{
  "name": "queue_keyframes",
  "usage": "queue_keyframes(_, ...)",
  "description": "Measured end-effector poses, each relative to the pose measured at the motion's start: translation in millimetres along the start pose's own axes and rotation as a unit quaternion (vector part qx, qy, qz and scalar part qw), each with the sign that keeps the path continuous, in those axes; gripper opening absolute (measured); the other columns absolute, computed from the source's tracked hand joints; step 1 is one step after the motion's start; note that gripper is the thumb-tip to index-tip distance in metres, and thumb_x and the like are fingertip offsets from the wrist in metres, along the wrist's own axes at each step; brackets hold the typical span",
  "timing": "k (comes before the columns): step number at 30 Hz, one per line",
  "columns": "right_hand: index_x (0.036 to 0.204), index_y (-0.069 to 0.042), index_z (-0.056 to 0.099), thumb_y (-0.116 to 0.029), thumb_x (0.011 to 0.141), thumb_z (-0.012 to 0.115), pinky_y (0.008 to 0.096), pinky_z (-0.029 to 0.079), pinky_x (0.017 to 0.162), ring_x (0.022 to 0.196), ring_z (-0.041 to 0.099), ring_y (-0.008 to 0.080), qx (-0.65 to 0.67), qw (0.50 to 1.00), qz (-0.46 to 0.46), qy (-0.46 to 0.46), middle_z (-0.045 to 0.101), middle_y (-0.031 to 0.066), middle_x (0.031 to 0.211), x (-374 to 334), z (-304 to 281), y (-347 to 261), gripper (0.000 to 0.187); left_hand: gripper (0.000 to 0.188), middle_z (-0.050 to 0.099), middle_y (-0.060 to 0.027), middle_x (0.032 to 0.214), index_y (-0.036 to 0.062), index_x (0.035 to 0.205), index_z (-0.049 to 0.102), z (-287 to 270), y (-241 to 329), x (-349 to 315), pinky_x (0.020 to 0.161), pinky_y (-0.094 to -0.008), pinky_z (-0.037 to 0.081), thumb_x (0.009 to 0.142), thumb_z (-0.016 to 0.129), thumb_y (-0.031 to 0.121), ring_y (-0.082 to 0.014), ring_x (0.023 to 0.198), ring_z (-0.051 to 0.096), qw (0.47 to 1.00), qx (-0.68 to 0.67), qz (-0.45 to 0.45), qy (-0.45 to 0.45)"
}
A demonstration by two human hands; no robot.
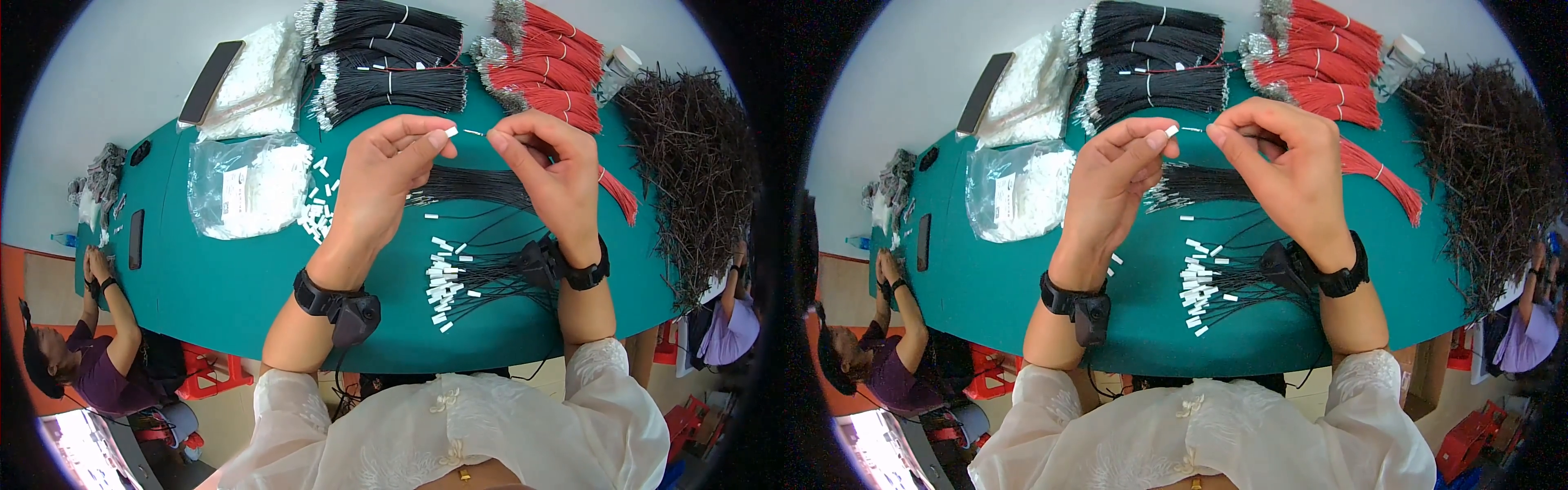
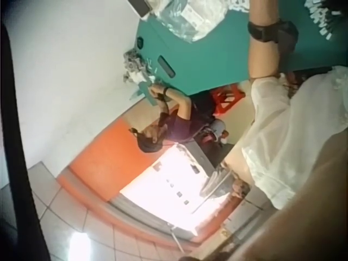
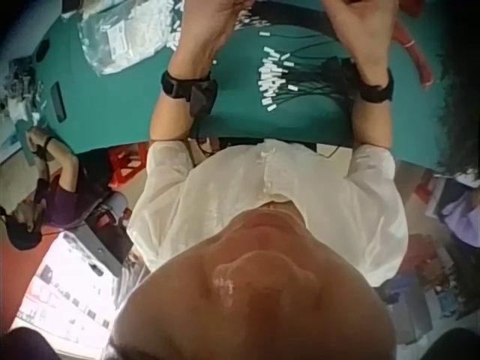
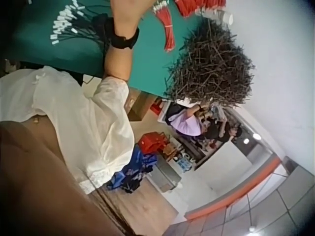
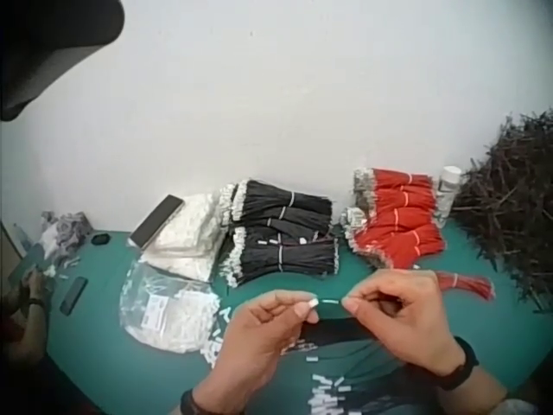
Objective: Manually attaching small white plastic connectors to the ends of black wires at a workbench.
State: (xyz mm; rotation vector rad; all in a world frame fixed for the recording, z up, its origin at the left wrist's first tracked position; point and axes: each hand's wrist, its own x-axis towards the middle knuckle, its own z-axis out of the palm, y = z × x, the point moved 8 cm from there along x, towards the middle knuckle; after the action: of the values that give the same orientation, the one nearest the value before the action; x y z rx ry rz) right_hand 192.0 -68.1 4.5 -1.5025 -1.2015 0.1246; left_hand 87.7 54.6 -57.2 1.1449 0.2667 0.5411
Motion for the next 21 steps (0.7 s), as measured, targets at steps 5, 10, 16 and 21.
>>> queue_keyframes(5, 0.086, 0.004, 0.065, -0.002, 0.084, 0.068, 0.0178, 0.037, 0.054, 0.064, 0.05, 0.0028, -0.003, 1.0, 0.002, -0.003, 0.06, -0.0005, 0.074, 0, 0, -3, 0.007, 0.018, 0.065, -0.0043, 0.082, -0.0016, 0.102, 0.067, 1, 5, -1, 0.049, -0.0168, 0.028, 0.09, 0.063, 0.011, -0.0012, 0.057, 0.039, 0.999, 0.033, 0.019, 0.011)
queue_keyframes(10, 0.085, 0.004, 0.066, -0.002, 0.081, 0.07, 0.0192, 0.042, 0.055, 0.063, 0.055, 0.0051, -0.014, 1.0, 0.009, -0.003, 0.064, 0.003, 0.071, 0, 0, -3, 0.008, 0.016, 0.066, -0.0043, 0.081, -0.0002, 0.101, 0.068, 0, 6, -2, 0.048, -0.0167, 0.028, 0.089, 0.064, 0.01, -0.0008, 0.056, 0.039, 0.999, 0.043, 0.023, 0.011)
queue_keyframes(16, 0.084, 0.003, 0.066, -0.002, 0.08, 0.071, 0.0206, 0.04, 0.052, 0.06, 0.053, 0.0055, -0.038, 0.999, 0.006, -0.002, 0.064, 0.0036, 0.07, -1, -1, -6, 0.008, 0.016, 0.066, -0.0037, 0.082, 0.0015, 0.102, 0.069, 1, 8, -2, 0.049, -0.0165, 0.03, 0.089, 0.064, 0.009, -0.0004, 0.058, 0.042, 0.997, 0.07, 0.027, 0.005)
queue_keyframes(21, 0.084, 0.002, 0.065, -0.003, 0.083, 0.069, 0.0184, 0.032, 0.051, 0.06, 0.047, 0.0013, -0.061, 0.998, -0.021, -0.013, 0.059, -0.0017, 0.07, -2, 1, -10, 0.006, 0.016, 0.067, -0.0045, 0.085, 0.0004, 0.101, 0.069, 3, 13, -3, 0.051, -0.0168, 0.032, 0.088, 0.066, 0.008, -0.0011, 0.061, 0.047, 0.99, 0.134, 0.052, 0.003)
